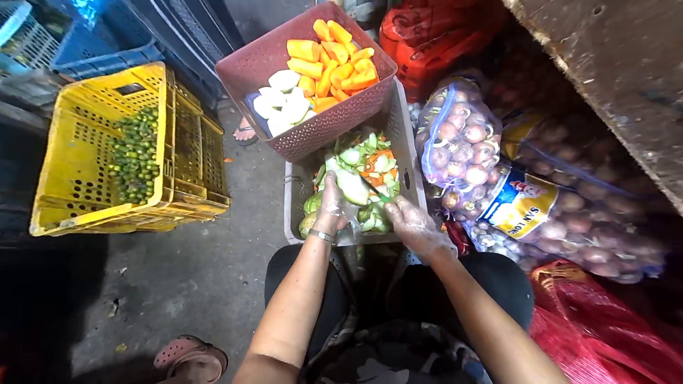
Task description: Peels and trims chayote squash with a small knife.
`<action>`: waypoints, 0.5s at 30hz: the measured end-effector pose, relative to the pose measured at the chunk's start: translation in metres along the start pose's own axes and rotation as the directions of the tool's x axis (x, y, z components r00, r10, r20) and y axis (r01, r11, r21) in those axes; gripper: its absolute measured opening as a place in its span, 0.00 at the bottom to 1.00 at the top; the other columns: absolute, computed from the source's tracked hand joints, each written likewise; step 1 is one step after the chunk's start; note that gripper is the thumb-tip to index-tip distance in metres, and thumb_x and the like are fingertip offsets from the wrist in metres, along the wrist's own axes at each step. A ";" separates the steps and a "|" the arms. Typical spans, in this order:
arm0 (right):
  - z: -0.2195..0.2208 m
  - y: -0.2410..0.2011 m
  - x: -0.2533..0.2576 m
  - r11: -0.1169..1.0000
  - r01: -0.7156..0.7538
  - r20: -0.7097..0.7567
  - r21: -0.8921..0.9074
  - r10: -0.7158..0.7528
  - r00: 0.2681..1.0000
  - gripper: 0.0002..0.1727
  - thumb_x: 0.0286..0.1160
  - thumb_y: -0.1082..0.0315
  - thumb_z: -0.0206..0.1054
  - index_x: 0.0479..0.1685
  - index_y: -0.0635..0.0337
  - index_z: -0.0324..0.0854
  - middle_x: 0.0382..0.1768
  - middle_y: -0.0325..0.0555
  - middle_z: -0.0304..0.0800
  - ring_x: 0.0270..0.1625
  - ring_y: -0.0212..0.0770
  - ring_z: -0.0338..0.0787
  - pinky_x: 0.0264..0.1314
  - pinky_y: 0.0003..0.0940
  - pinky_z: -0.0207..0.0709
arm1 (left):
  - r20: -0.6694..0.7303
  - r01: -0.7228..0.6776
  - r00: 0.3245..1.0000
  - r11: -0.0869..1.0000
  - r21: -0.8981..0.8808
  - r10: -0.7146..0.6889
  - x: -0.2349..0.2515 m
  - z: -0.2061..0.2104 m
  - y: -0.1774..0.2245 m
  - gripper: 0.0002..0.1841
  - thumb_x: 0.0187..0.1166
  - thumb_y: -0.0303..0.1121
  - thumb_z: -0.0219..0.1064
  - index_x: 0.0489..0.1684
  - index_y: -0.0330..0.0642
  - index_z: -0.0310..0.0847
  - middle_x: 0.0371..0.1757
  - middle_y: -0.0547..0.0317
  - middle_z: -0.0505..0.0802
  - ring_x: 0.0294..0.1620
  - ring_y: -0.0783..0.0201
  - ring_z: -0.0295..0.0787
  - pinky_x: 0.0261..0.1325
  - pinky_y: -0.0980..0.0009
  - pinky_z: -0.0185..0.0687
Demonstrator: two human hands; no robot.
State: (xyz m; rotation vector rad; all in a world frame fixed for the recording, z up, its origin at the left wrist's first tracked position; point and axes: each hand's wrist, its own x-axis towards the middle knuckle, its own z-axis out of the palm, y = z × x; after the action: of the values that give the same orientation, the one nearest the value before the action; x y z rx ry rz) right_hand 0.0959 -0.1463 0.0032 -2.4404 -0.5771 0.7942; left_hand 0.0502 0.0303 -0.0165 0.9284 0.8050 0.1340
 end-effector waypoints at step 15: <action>-0.006 0.012 0.016 0.967 -0.088 -0.017 0.240 0.095 0.995 0.27 0.98 0.54 0.42 0.71 0.67 0.78 0.63 0.68 0.86 0.68 0.62 0.85 0.73 0.65 0.72 | -0.042 0.038 0.998 0.998 0.042 -0.036 -0.006 0.002 0.001 0.33 0.90 0.64 0.35 0.76 0.52 0.70 0.64 0.54 0.86 0.59 0.58 0.84 0.58 0.54 0.82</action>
State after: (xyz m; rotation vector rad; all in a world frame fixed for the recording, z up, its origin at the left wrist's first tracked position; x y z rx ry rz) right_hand 0.1142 -0.1495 -0.0064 -2.2644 -0.3377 0.8149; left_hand 0.0468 0.0269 -0.0118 0.9534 0.8654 0.1045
